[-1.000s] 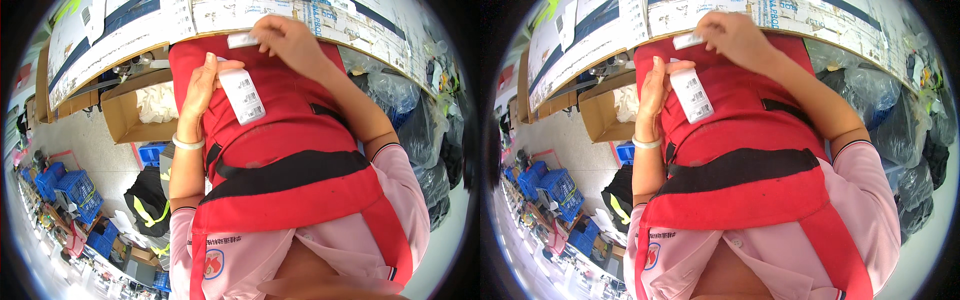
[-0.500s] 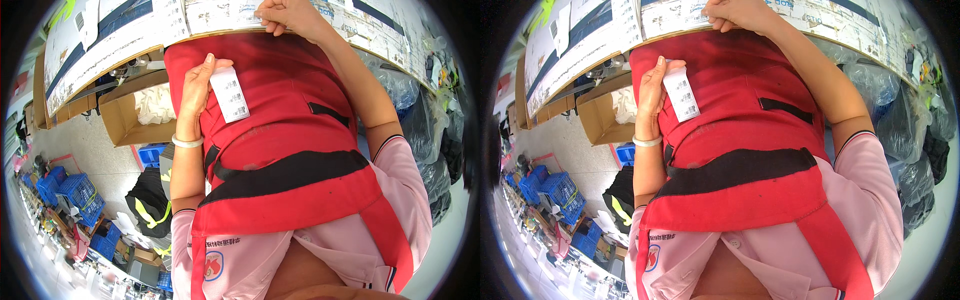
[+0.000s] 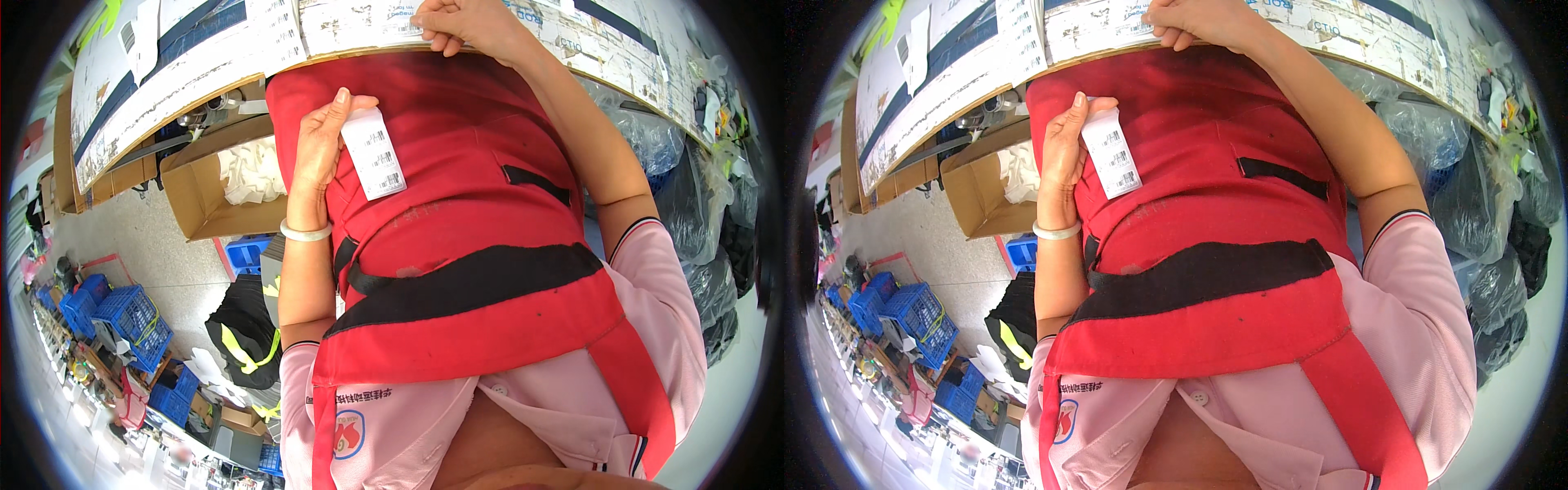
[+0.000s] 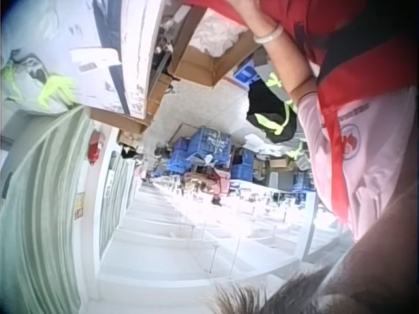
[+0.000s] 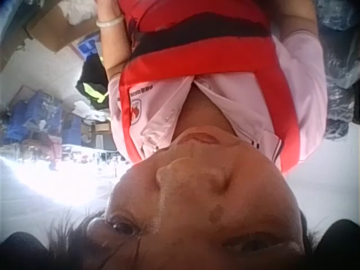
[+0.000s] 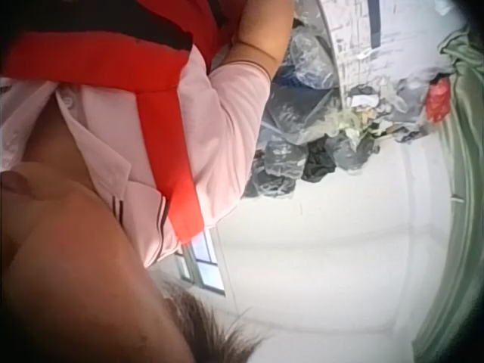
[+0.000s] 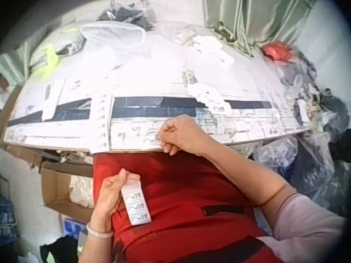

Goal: The recorder is peeling and sorting individual paper labels or stickers from a backing sheet on a workbench.

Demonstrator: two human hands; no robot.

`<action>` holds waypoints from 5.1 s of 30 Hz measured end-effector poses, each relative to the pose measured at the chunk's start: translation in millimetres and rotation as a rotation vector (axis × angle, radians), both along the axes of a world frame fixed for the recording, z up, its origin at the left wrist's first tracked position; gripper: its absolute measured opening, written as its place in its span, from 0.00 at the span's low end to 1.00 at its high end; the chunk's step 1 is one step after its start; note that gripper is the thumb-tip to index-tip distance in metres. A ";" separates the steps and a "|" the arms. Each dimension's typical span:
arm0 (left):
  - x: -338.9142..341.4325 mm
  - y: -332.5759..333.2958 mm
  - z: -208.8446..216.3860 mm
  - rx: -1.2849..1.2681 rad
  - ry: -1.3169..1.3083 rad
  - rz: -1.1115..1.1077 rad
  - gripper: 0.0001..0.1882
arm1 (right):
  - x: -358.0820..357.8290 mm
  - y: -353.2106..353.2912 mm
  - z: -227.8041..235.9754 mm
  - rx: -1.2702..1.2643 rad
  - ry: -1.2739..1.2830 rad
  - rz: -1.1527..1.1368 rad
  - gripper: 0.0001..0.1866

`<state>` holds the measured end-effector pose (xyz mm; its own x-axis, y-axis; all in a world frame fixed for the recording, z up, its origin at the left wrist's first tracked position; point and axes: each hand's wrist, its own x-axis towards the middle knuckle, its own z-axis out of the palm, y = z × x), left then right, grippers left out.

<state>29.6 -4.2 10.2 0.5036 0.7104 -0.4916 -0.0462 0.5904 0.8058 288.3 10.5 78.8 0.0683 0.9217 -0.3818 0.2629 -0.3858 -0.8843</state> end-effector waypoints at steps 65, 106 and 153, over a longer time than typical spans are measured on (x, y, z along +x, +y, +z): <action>3.2 -12.4 24.4 0.194 -0.032 -0.100 0.11 | -48.4 -62.9 -17.6 0.161 0.199 0.170 0.07; -3.5 0.6 -9.5 0.035 -0.050 -0.065 0.16 | -2.2 -3.7 -12.5 0.033 0.093 -0.061 0.07; 1.3 -13.4 13.3 0.127 -0.022 -0.006 0.11 | -15.6 -66.8 3.7 -0.047 -0.017 0.253 0.14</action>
